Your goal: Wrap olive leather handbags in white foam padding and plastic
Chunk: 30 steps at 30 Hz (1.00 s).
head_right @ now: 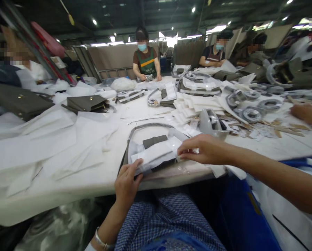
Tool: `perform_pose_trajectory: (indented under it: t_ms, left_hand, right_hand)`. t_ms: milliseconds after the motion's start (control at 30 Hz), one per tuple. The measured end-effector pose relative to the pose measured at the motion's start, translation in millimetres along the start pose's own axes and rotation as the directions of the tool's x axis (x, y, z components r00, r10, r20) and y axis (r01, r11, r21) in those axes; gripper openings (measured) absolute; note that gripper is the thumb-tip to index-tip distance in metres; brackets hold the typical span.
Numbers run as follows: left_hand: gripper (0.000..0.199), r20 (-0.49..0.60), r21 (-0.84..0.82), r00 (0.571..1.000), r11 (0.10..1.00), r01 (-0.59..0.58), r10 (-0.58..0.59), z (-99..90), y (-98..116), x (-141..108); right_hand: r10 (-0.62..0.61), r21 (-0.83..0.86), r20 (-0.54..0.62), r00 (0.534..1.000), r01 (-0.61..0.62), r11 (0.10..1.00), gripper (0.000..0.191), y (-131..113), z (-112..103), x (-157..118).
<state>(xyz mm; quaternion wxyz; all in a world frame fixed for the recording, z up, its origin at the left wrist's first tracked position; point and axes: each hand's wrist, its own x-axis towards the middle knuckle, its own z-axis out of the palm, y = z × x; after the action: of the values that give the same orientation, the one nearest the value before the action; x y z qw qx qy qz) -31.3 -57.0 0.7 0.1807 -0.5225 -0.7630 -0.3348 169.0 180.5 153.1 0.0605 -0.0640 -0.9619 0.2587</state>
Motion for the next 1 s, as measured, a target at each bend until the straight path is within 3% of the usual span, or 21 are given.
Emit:
perform_pose_trajectory:
  t_ms: [67, 167, 267, 367, 467, 667, 833, 1000]
  left_hand:
    - [0.062, 0.009, -0.031, 1.000, 0.999, 0.026, -0.025, 0.1, 1.9, -0.2]
    - [0.062, 0.011, -0.069, 0.998, 0.996, 0.064, -0.063, -0.5, 4.9, 0.0]
    - [0.058, 0.020, -0.099, 0.996, 0.991, 0.092, -0.090, -1.4, 7.1, -0.1]
    - [0.058, 0.009, -0.115, 0.995, 0.989, 0.097, -0.097, -0.5, 7.7, -0.5]
    - [0.061, -0.011, -0.126, 0.995, 0.987, 0.096, -0.098, 2.1, 7.3, -1.7]
    - [0.067, -0.013, -0.134, 0.998, 0.989, 0.066, -0.068, 6.6, 5.3, -5.9]
    - [0.055, -0.107, -0.021, 0.992, 0.998, 0.057, -0.059, 7.2, 6.5, -5.6]
    - [0.034, -0.089, 0.017, 0.996, 1.000, -0.004, 0.005, 7.7, 8.8, -4.8]
  right_hand:
    - [-0.165, 0.012, 0.139, 0.977, 0.165, 0.986, 0.023, -16.2, 8.1, 38.4]
    - [-0.319, 0.000, 0.305, 0.897, 0.335, 0.942, 0.021, -29.6, 24.2, 89.4]
    - [-0.349, -0.025, 0.410, 0.843, 0.393, 0.919, 0.013, -31.8, 40.5, 129.1]
    - [-0.302, -0.104, 0.481, 0.823, 0.396, 0.913, 0.008, -32.9, 52.7, 157.0]
    - [-0.237, -0.209, 0.559, 0.794, 0.412, 0.887, 0.007, -39.3, 59.1, 175.9]
    - [-0.110, -0.352, 0.720, 0.685, 0.497, 0.793, 0.016, -51.2, 68.2, 199.0]
    - [-0.079, -0.396, 0.734, 0.674, 0.520, 0.757, 0.015, -49.9, 79.8, 205.8]
    - [-0.084, -0.431, 0.720, 0.689, 0.538, 0.724, 0.013, -52.8, 81.1, 213.0]
